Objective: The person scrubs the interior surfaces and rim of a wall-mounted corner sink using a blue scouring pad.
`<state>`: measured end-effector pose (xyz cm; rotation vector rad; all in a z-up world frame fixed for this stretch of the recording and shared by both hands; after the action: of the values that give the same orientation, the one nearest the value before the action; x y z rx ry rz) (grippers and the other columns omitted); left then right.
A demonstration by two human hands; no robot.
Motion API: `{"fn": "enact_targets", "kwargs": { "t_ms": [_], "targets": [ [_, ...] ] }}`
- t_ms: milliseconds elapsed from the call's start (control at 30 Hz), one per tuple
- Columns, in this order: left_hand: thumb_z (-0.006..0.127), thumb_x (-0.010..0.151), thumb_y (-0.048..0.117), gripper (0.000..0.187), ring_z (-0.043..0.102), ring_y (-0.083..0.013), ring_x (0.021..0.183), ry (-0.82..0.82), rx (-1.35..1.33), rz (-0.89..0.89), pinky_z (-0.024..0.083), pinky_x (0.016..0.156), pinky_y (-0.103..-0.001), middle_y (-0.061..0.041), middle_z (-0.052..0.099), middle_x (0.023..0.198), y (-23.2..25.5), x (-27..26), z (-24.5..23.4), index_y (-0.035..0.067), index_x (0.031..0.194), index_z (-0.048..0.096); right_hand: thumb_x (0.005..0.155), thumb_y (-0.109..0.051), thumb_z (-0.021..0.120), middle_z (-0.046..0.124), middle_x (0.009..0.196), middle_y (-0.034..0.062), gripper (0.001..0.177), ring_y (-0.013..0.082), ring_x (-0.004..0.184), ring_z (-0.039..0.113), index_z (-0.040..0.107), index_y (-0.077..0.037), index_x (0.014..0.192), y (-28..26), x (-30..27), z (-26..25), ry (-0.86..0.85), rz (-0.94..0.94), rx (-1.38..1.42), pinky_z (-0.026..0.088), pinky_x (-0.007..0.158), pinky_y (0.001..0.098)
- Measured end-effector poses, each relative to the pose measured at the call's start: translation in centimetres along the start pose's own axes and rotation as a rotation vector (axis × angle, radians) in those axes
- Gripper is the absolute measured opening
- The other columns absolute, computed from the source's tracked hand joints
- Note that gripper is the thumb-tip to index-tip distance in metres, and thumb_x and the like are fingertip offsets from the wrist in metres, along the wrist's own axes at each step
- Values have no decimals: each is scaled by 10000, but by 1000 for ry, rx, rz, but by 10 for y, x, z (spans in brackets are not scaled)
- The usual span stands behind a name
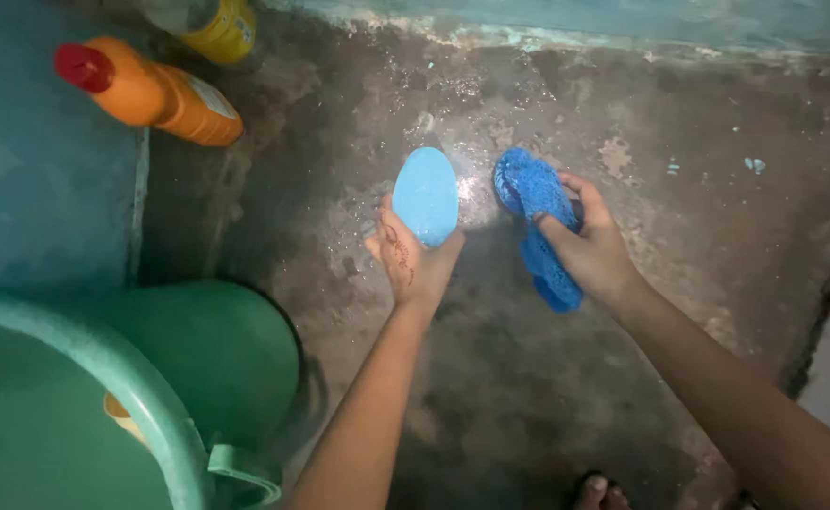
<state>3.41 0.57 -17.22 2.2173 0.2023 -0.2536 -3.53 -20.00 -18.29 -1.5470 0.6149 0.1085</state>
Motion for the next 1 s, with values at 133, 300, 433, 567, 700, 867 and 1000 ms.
{"fn": "enact_targets", "kwargs": {
  "t_ms": [133,300,433,567,700,867,1000],
  "targets": [
    [844,676,195,1033,322,-361,1277,-6,45,29,347,1113,-462,-161,457,1456,-8,4,4,76,1529,274,957,-130,642,633,1205,112,590,174,985,682,396,-69,1490,-6,2,3,-4,-3,16,599,779,334],
    [860,621,171,1070,329,-365,1260,27,108,105,349,1087,-474,-145,419,1486,-7,13,2,88,1509,269,944,-126,643,624,1209,111,601,180,995,676,402,-86,1492,-8,6,2,6,15,-7,595,786,338],
    [840,650,186,992,375,-341,1244,-4,135,-2,396,1074,-472,-81,513,1420,-2,16,0,136,1491,317,944,-142,654,641,1209,108,592,178,997,681,423,-93,1487,-6,10,1,10,-17,-36,595,797,334],
    [817,671,168,983,389,-351,1240,23,148,-19,406,1084,-473,-93,515,1416,-6,17,8,146,1508,303,941,-145,660,640,1209,105,594,179,997,683,424,-103,1484,-10,5,-1,36,28,-103,588,801,336],
    [836,702,214,1052,391,-386,1267,23,135,128,389,1075,-476,-145,397,1549,-8,9,0,124,1555,227,946,-150,646,628,1231,98,598,173,1020,674,403,-104,1490,-15,3,-1,1,38,-24,589,816,333],
    [825,731,212,1036,361,-391,1400,40,173,174,308,1165,-501,-175,384,1561,7,5,-7,88,1566,225,955,-144,652,632,1233,106,581,171,1054,663,418,-91,1485,-18,0,0,-3,0,-39,584,849,329],
    [802,781,228,978,367,-408,1404,42,108,255,320,1182,-508,-200,398,1549,20,7,-11,53,1560,238,953,-152,651,657,1207,111,578,177,1018,675,429,-103,1485,-26,-8,0,9,64,-64,580,839,330]
  ]
}}
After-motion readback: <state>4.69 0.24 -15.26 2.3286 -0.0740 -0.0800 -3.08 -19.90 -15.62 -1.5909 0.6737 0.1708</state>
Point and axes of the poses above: each hand's wrist, its own x-axis towards the middle knuckle, its own z-axis out of the palm, y = z × x, the point moved 1 cm from there along x, towards the middle knuckle
